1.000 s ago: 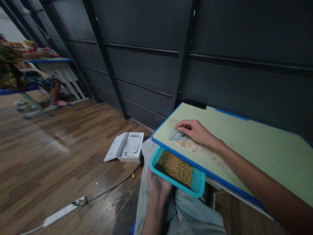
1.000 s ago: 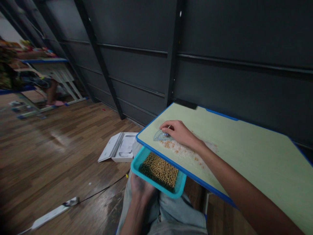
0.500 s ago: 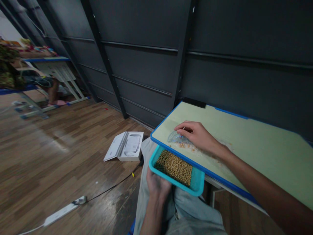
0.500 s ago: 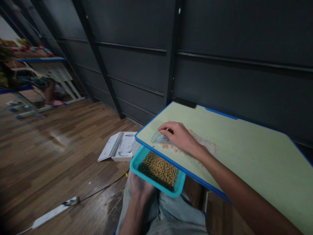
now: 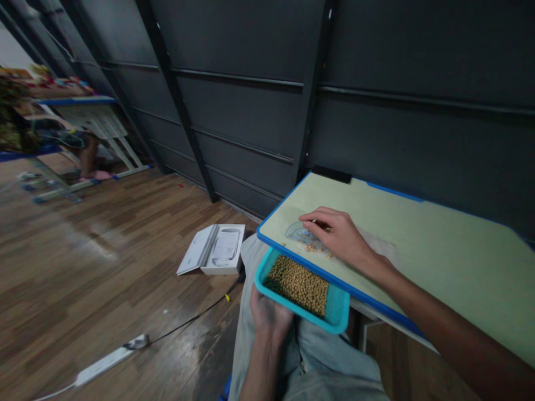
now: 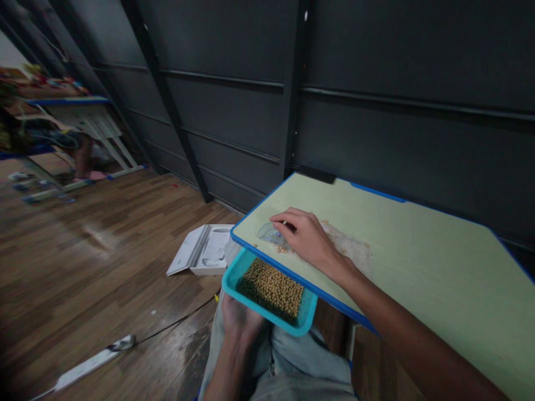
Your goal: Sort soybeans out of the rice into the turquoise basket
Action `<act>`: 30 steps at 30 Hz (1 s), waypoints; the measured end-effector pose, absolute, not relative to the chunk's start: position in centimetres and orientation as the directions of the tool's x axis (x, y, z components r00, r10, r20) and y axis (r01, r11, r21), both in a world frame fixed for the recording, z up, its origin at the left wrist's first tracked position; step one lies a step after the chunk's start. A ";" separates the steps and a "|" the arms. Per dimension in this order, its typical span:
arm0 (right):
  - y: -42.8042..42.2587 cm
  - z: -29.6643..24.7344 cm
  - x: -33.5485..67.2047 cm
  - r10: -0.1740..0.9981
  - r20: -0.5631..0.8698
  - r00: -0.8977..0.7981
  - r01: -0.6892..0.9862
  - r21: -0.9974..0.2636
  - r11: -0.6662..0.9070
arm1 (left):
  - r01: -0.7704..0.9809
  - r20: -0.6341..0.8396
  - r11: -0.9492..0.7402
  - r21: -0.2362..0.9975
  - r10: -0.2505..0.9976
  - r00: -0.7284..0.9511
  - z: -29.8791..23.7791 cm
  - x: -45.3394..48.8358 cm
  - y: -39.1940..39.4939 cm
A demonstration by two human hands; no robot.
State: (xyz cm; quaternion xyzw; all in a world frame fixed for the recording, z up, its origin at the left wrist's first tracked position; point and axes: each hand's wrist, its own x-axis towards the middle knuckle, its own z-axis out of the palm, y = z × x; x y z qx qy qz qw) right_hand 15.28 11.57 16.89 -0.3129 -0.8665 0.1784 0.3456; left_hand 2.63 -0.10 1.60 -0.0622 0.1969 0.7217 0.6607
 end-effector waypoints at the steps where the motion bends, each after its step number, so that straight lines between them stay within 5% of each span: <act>1: 11.4 16.9 15.2 0.664 0.488 -0.567 0.416 -0.526 0.742 | -0.979 -0.354 -0.055 0.194 0.927 -0.122 1.6 2.6 -0.1; 11: 11.0 16.3 14.4 0.643 0.506 -0.575 0.382 -0.529 0.758 | -0.987 -0.365 -0.066 0.149 0.924 -0.117 1.7 2.7 -0.1; 30: 10.0 16.4 13.9 0.625 0.495 -0.604 0.319 -0.569 0.758 | -0.946 -0.307 -0.041 0.321 0.940 -0.145 2.2 2.8 -0.1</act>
